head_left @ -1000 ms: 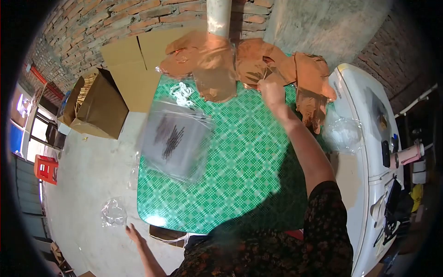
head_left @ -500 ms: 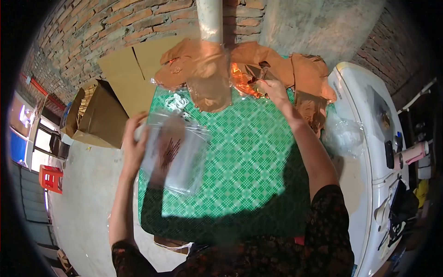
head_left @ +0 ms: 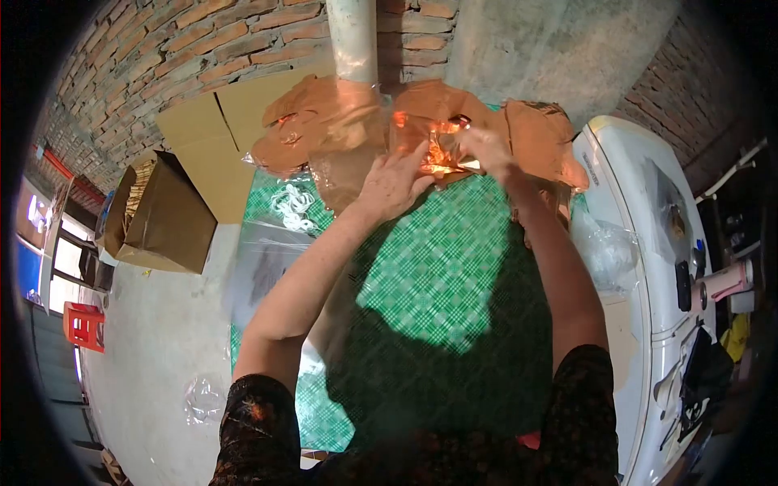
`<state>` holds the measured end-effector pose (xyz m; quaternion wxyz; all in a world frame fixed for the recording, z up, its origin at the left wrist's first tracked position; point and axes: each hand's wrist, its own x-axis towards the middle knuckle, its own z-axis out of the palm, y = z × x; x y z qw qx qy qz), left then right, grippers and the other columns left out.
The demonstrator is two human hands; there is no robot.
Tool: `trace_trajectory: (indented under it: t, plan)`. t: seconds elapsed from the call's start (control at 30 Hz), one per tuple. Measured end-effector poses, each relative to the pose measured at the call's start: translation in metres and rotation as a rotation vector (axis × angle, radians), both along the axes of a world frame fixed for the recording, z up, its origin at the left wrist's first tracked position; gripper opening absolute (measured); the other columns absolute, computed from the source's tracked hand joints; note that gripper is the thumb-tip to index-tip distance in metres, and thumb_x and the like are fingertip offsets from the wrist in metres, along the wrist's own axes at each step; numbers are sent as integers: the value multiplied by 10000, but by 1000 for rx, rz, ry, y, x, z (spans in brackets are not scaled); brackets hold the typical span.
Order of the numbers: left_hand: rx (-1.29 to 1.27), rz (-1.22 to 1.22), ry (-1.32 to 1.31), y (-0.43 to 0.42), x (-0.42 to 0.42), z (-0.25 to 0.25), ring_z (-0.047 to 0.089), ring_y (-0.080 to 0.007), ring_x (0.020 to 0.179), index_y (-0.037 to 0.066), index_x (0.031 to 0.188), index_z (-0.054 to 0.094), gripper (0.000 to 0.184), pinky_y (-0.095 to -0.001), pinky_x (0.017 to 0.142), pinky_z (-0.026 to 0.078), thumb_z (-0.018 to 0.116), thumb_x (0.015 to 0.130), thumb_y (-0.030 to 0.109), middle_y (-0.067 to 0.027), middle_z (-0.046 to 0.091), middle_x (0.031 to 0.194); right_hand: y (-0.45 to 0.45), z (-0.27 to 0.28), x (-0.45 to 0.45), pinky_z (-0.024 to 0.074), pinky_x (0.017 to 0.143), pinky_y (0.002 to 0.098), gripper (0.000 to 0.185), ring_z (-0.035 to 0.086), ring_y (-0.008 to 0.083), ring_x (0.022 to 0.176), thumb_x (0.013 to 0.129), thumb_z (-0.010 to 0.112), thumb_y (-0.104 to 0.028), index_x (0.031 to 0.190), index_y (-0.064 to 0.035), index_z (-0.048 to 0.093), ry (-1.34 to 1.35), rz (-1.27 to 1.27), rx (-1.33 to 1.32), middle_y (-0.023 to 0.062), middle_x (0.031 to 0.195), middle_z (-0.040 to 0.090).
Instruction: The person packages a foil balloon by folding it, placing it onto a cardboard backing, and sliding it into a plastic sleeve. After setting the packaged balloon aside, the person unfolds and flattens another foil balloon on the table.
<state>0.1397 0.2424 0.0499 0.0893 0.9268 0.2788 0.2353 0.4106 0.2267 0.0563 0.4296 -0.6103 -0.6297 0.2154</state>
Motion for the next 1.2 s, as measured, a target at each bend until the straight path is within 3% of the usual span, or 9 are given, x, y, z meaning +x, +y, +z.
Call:
trace_trajectory:
  t: [0.17,0.33,0.47,0.5,0.63,0.77,0.93,1.03,1.2]
  plan:
    - [280,129,70,7,7,-4,565,-289,1182,140,1344,673,477,-456,981,418,612,1012,477,-86,679,1230,10,84,22,530,804,410,381,718,288,905,1012,633,-400,1191,-89,764,-192,-292,-29,152,920,732]
    - [439,254,44,11,49,52,548,-276,1120,150,1225,732,407,-425,916,422,648,977,462,-58,669,1092,33,96,30,484,639,405,390,569,295,631,987,689,-393,970,-3,694,-458,-218,319,181,725,601]
    - [254,228,386,49,90,31,531,-279,1241,147,1285,710,550,-448,992,422,635,948,575,-87,659,1249,28,100,19,476,622,389,360,551,278,616,967,720,-377,940,-18,709,-441,-213,324,158,706,616]
    - [214,198,290,61,96,8,467,-379,1384,211,1489,578,760,-555,1117,364,609,908,701,-161,555,1479,28,100,18,474,618,382,348,551,263,613,963,727,-367,937,-20,711,-446,-211,343,150,703,619]
    - [47,265,356,72,108,-22,151,-540,1570,378,1673,259,965,-766,1196,119,463,877,884,-188,175,1748,15,118,9,473,600,359,292,567,187,615,951,743,-326,939,-36,726,-391,-217,368,92,694,639]
    - [208,285,210,76,107,-38,280,-518,1516,293,1628,399,894,-728,1196,191,475,914,827,-176,356,1677,-54,177,-45,477,587,330,201,592,152,630,949,722,-260,974,-61,741,-361,-73,487,31,737,688]
    - [21,138,69,62,89,-7,440,-419,1406,231,1535,491,795,-607,1139,325,587,904,705,-163,499,1550,-202,93,-129,544,559,329,108,647,148,655,857,666,-143,962,-119,672,-771,554,339,18,793,615]
    - [-127,82,73,80,98,-11,514,-367,1343,210,1486,539,736,-542,1103,390,650,894,632,-149,563,1488,-300,4,-175,570,548,375,113,681,181,708,850,646,-124,954,-101,609,-557,859,190,18,808,593]
    - [-408,-3,33,117,116,-10,637,-280,1240,173,1404,617,641,-434,1043,498,756,878,512,-125,672,1383,-343,15,-185,563,523,386,224,701,228,677,886,639,-136,1096,-58,630,-490,983,-232,42,822,624]
